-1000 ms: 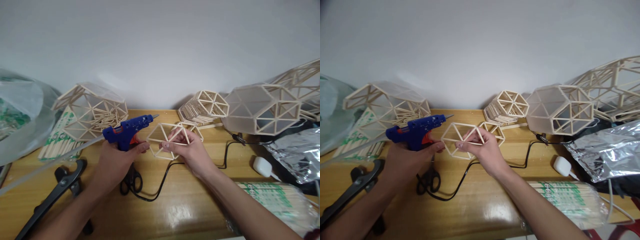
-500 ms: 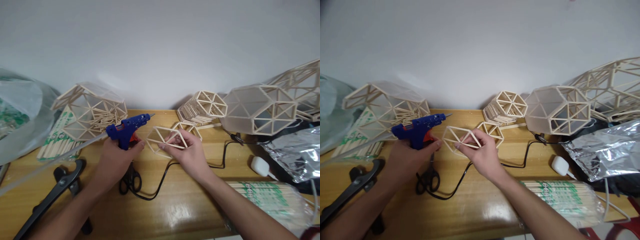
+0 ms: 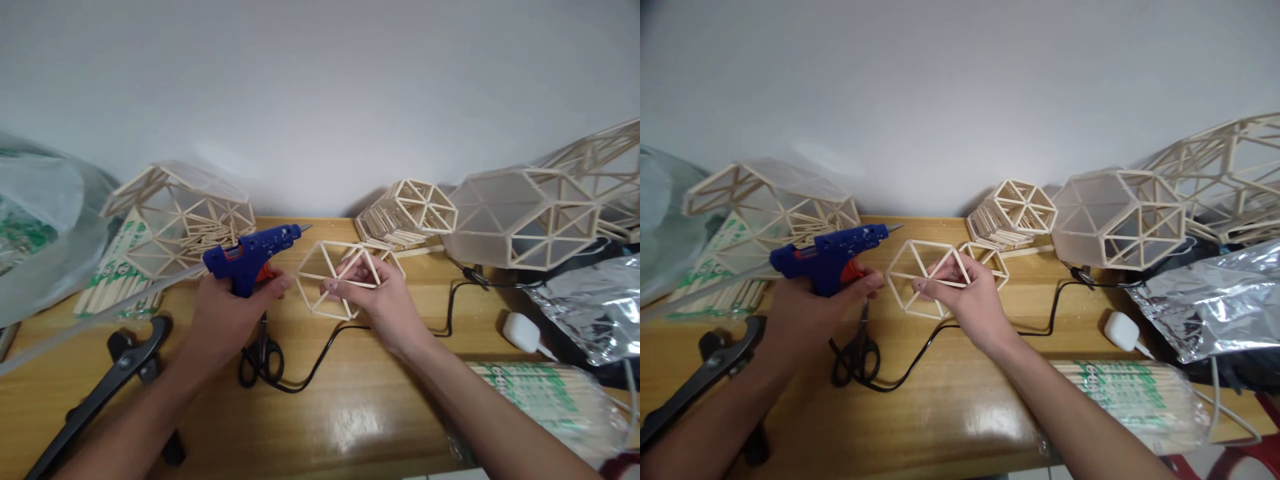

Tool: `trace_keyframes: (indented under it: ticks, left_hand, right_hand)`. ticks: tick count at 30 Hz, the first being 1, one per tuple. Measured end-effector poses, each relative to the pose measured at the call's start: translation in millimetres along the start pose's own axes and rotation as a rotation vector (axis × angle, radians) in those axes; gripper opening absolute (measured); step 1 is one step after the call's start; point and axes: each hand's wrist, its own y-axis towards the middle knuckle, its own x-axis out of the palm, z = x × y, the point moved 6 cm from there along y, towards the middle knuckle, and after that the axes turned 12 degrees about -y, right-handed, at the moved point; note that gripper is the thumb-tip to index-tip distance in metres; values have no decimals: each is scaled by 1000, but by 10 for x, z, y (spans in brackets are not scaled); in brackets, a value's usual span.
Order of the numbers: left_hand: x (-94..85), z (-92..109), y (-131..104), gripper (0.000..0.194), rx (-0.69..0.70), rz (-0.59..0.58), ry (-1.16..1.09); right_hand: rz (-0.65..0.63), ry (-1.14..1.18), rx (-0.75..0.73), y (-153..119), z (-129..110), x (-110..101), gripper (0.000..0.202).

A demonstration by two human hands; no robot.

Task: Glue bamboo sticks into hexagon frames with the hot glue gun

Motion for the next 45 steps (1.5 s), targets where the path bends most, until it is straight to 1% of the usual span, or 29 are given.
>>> trace_keyframes:
  ticks: [5, 12, 19, 24, 29, 32, 35, 45]
  left_hand:
    - [47, 8, -12, 26, -46, -29, -36]
    - [33, 7, -5, 24, -31, -68, -7]
    - [49, 4, -4, 23, -27, -65, -47]
    - [40, -14, -5, 28, -44, -51, -96]
    - [32, 0, -14, 27, -44, -69, -40]
    - [35, 4, -16, 25, -48, -85, -34]
    - [25, -11, -16, 23, -43, -70, -38]
    - [-1, -75, -25, 27, -22, -66, 62]
  right_hand:
    - [-47, 76, 44, -1, 35, 21, 36]
    - [-46, 99, 70, 13, 57, 21, 37]
    - [-85, 226, 157, 19, 95, 56, 39]
    - [-75, 259, 197, 21, 107, 54, 42]
    - [-116, 249, 191, 10, 103, 65, 40]
    - [-114, 237, 190, 9, 106, 55, 40]
    - [-108, 240, 205, 12, 114, 51, 41]
    - [-108, 253, 256, 17, 113, 38, 40]
